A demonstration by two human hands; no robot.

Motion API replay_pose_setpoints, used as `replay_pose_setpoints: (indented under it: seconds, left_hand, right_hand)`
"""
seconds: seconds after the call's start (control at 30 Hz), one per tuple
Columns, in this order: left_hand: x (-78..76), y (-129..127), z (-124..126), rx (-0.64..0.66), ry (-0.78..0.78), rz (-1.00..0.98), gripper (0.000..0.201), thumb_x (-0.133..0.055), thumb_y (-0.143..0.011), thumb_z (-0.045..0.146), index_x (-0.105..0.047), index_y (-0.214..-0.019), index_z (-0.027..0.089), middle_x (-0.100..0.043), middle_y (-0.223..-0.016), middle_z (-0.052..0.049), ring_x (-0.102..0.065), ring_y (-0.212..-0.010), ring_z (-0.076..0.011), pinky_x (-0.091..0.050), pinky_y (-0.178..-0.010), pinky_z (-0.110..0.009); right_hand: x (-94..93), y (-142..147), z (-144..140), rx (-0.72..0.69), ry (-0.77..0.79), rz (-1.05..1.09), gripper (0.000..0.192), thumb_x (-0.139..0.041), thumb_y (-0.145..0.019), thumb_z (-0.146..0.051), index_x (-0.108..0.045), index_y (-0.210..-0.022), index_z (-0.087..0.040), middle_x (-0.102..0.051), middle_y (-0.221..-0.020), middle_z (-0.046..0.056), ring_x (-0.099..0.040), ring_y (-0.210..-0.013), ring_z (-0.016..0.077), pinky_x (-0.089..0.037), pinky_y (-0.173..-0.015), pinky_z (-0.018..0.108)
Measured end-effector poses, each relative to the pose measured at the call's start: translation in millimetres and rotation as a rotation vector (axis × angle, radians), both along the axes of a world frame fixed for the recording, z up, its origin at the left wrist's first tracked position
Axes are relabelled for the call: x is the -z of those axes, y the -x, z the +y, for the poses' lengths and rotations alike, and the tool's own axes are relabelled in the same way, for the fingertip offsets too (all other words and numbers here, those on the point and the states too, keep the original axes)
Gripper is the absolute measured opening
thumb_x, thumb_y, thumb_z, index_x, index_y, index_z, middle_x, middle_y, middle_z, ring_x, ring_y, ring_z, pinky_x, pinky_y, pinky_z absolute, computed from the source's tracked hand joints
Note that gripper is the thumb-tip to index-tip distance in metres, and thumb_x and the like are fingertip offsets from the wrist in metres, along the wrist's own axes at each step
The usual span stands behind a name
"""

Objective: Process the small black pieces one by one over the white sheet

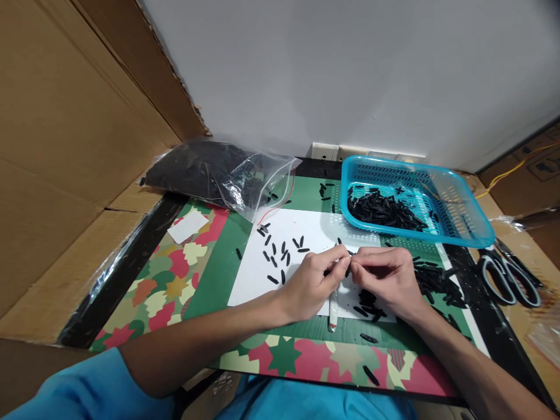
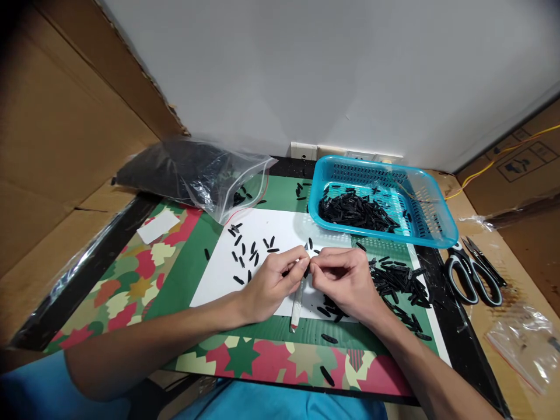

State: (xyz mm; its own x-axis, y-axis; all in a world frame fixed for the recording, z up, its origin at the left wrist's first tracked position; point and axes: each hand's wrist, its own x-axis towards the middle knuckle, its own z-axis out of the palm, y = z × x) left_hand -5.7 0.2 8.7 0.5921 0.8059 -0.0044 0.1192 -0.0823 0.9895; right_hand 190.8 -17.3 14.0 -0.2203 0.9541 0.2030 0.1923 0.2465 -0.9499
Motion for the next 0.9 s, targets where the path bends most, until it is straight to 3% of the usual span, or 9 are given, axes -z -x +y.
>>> replay_pose_setpoints:
  seconds: [0.17, 0.37, 0.5, 0.57, 0.67, 0.77, 0.9]
  left_hand:
    - [1.0, -1.2, -0.9, -0.04, -0.068, -0.015, 0.036, -0.049, -0.111, 0.043, -0.05, -0.084, 0.02, -0.039, -0.069, 0.007, -0.036, -0.063, -0.0093, -0.031, -0.062, -0.025]
    - [1.4, -3.0, 0.5, -0.088, 0.137, -0.164, 0.037, -0.056, -0.108, 0.049, -0.048, -0.084, 0.021, -0.037, -0.064, 0.009, -0.034, -0.055, -0.0075, -0.027, -0.053, -0.022]
    - [3.4, -4.4, 4.7, -0.141, 0.204, -0.24, 0.041, -0.054, -0.107, 0.054, -0.048, -0.084, 0.021, -0.04, -0.06, 0.009, -0.033, -0.049, -0.0068, -0.026, -0.048, -0.02]
    - [3.8, -4.8, 6.2, -0.139, 0.219, -0.255, 0.042, -0.057, -0.105, 0.055, -0.049, -0.083, 0.021, -0.04, -0.06, 0.009, -0.031, -0.048, -0.0059, -0.025, -0.047, -0.02]
    - [2.5, -4.5, 7.4, -0.133, 0.23, -0.252, 0.042, -0.058, -0.105, 0.054, -0.049, -0.082, 0.02, -0.04, -0.06, 0.01, -0.031, -0.045, -0.0049, -0.023, -0.045, -0.019]
    - [-0.8, -3.8, 7.6, -0.135, 0.233, -0.228, 0.043, -0.057, -0.105, 0.055, -0.047, -0.081, 0.021, -0.038, -0.055, 0.01, -0.03, -0.043, -0.0051, -0.022, -0.044, -0.019]
    - [-5.3, -3.0, 6.8, -0.146, 0.301, -0.243, 0.04, -0.053, -0.106, 0.054, -0.047, -0.083, 0.022, -0.039, -0.051, 0.01, -0.03, -0.043, -0.0064, -0.023, -0.043, -0.017]
  right_hand:
    - [-2.4, 5.6, -1.7, 0.049, -0.134, -0.073, 0.028, -0.067, -0.09, -0.014, -0.074, -0.063, -0.015, -0.044, -0.057, -0.003, -0.033, -0.052, 0.0083, -0.023, -0.049, 0.026]
    - [-4.7, 3.1, 1.9, -0.017, -0.046, -0.085, 0.026, -0.066, -0.096, -0.023, -0.076, -0.073, -0.016, -0.056, -0.059, -0.001, -0.041, -0.053, 0.0101, -0.03, -0.05, 0.026]
    - [-5.1, 2.4, 3.2, -0.06, -0.031, -0.12, 0.02, -0.08, -0.091, -0.034, -0.077, -0.082, -0.017, -0.058, -0.059, -0.003, -0.037, -0.049, 0.0087, -0.028, -0.047, 0.025]
    - [-3.8, 4.0, 3.1, -0.029, -0.094, -0.18, 0.018, -0.082, -0.091, -0.034, -0.077, -0.083, -0.018, -0.059, -0.059, -0.004, -0.038, -0.049, 0.0086, -0.029, -0.048, 0.025]
    - [-1.2, 5.5, 2.8, 0.021, -0.218, -0.293, 0.017, -0.07, -0.099, -0.029, -0.075, -0.085, -0.019, -0.061, -0.061, -0.003, -0.043, -0.049, 0.0102, -0.033, -0.051, 0.026]
    - [-1.4, 1.0, 4.0, 0.079, -0.443, -0.463, 0.016, -0.062, -0.101, -0.022, -0.073, -0.088, -0.02, -0.069, -0.068, 0.002, -0.055, -0.054, 0.0141, -0.039, -0.055, 0.029]
    - [-8.4, -20.2, 12.9, 0.355, -0.743, -0.754, 0.011, -0.067, -0.099, -0.02, -0.073, -0.09, -0.022, -0.076, -0.078, 0.006, -0.061, -0.069, 0.0215, -0.045, -0.067, 0.036]
